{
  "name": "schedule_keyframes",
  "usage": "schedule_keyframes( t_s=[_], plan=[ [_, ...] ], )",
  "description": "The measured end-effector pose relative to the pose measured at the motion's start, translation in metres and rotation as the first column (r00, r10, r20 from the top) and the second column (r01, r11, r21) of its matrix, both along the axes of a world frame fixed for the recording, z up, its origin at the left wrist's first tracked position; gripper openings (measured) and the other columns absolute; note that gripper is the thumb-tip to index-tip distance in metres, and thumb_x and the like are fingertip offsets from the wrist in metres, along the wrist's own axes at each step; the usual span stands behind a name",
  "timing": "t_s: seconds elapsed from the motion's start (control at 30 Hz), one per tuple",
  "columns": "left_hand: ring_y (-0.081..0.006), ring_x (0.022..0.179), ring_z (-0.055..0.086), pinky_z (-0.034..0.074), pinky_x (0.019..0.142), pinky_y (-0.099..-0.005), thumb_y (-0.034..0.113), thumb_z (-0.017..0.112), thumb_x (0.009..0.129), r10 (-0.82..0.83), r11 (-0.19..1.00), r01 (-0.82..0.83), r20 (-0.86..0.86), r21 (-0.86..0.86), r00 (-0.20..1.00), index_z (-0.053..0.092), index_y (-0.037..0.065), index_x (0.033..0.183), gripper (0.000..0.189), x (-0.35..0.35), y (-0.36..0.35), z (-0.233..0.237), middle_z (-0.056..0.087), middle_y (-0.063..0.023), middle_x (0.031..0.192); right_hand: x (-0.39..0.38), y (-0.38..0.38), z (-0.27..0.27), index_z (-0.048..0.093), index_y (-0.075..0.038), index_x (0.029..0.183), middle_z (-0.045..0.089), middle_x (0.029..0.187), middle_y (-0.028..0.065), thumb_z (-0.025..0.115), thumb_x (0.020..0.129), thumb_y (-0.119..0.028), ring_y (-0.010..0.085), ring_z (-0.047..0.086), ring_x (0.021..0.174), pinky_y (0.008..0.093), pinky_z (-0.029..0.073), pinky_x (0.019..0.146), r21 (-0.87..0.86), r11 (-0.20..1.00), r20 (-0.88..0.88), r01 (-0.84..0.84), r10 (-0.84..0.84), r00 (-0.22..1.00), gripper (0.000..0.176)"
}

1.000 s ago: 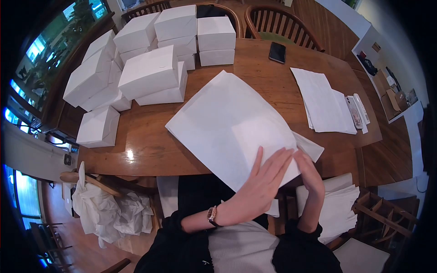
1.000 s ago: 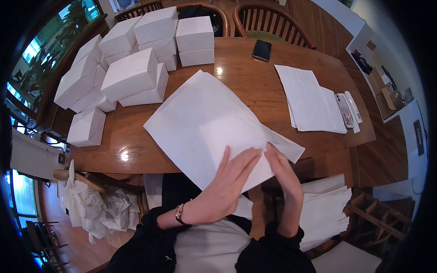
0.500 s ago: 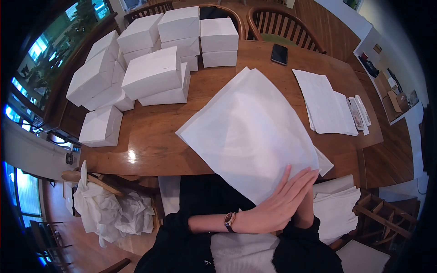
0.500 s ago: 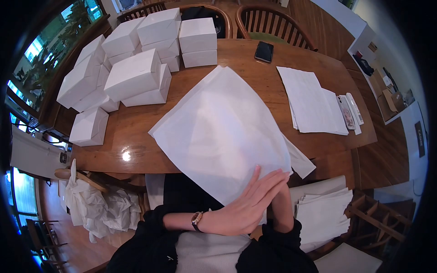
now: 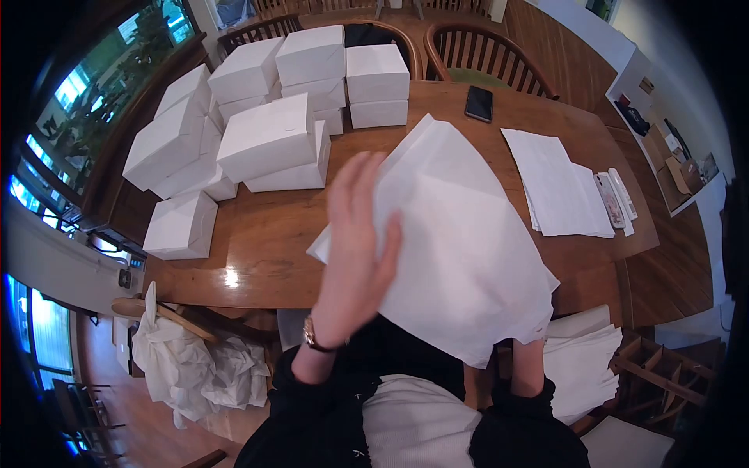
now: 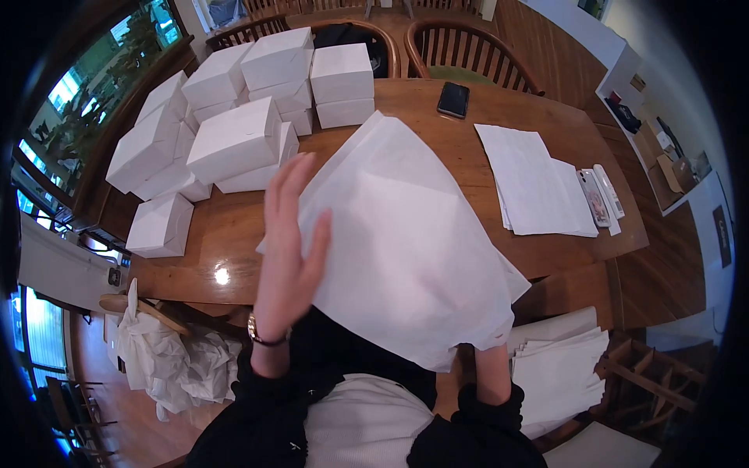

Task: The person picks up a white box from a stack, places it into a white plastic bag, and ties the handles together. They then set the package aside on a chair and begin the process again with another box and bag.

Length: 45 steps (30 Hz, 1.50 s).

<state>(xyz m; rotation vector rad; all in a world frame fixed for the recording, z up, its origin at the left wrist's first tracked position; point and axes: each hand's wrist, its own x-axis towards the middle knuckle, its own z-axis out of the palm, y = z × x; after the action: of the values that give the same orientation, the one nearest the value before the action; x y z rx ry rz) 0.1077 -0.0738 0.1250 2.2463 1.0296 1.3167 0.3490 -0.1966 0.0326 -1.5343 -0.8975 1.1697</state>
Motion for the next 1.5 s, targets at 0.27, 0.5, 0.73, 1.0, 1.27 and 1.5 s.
schedule_keyframes(
  t_s=[0.27,0.5,0.73,1.0,1.27,1.5],
  plan=[
    [-0.0160,0.067,0.052,0.043,0.065,-0.0305,0.016,0.059,0.098,-0.046,0.896,0.087,0.105,-0.435,0.993,0.058,-0.005,0.092,0.022,-0.021,0.038,-0.039,0.060,-0.0082,0.076,0.007,0.005,0.010,0.060,0.004,0.112,0.064,0.104,0.0063,0.053,0.097,-0.020,0.0147,0.056,0.095,0.0291,0.047,0.084,0.033,0.999,0.018,-0.015,0.014,1.000,0.029],
    [-0.0009,0.067,0.041,0.035,0.059,-0.0193,0.018,0.057,0.101,0.005,0.775,0.244,0.391,-0.583,0.920,0.056,0.000,0.086,0.023,-0.025,0.047,-0.077,0.052,0.0058,0.073,0.013,0.022,0.027,0.061,0.003,0.110,0.064,0.102,0.0060,0.054,0.096,-0.019,0.0145,0.056,0.094,0.0292,0.047,0.083,0.064,0.996,0.068,-0.065,0.060,0.996,0.027],
    [0.0019,0.075,0.046,0.040,0.064,-0.0172,0.018,0.055,0.102,-0.099,0.611,0.455,0.508,-0.648,0.856,0.057,0.002,0.091,0.020,-0.021,0.041,-0.091,0.055,0.0068,0.081,0.009,0.031,0.033,0.061,0.003,0.109,0.063,0.101,0.0057,0.055,0.096,-0.019,0.0143,0.056,0.093,0.0293,0.047,0.082,0.077,0.990,0.099,-0.114,0.107,0.989,0.026],
    [0.0016,0.079,0.049,0.043,0.069,-0.0186,0.020,0.053,0.104,-0.088,0.530,0.543,0.595,-0.651,0.799,0.058,0.002,0.098,0.019,-0.018,0.031,-0.082,0.061,0.0056,0.087,0.004,0.040,0.036,0.061,0.003,0.107,0.063,0.099,0.0053,0.056,0.095,-0.018,0.0141,0.056,0.092,0.0293,0.048,0.081,0.094,0.985,0.119,-0.145,0.134,0.984,0.025],
    [0.0013,0.068,0.042,0.036,0.061,-0.0181,0.021,0.051,0.104,-0.003,0.645,0.431,0.562,-0.631,0.827,0.052,0.006,0.090,0.020,-0.028,0.037,-0.092,0.053,0.0079,0.078,0.001,0.046,0.038,0.061,0.003,0.105,0.063,0.098,0.0049,0.058,0.094,-0.018,0.0140,0.055,0.091,0.0294,0.048,0.080,0.109,0.981,0.131,-0.161,0.147,0.980,0.023],
    [0.0003,0.074,0.050,0.042,0.066,-0.0179,0.021,0.051,0.104,-0.001,0.568,0.487,0.592,-0.663,0.806,0.055,0.003,0.100,0.019,-0.026,0.033,-0.088,0.061,0.0032,0.086,-0.002,0.051,0.036,0.062,0.002,0.104,0.063,0.097,0.0046,0.059,0.094,-0.017,0.0138,0.055,0.090,0.0295,0.048,0.079,0.109,0.979,0.140,-0.170,0.155,0.978,0.022]
  ],
)
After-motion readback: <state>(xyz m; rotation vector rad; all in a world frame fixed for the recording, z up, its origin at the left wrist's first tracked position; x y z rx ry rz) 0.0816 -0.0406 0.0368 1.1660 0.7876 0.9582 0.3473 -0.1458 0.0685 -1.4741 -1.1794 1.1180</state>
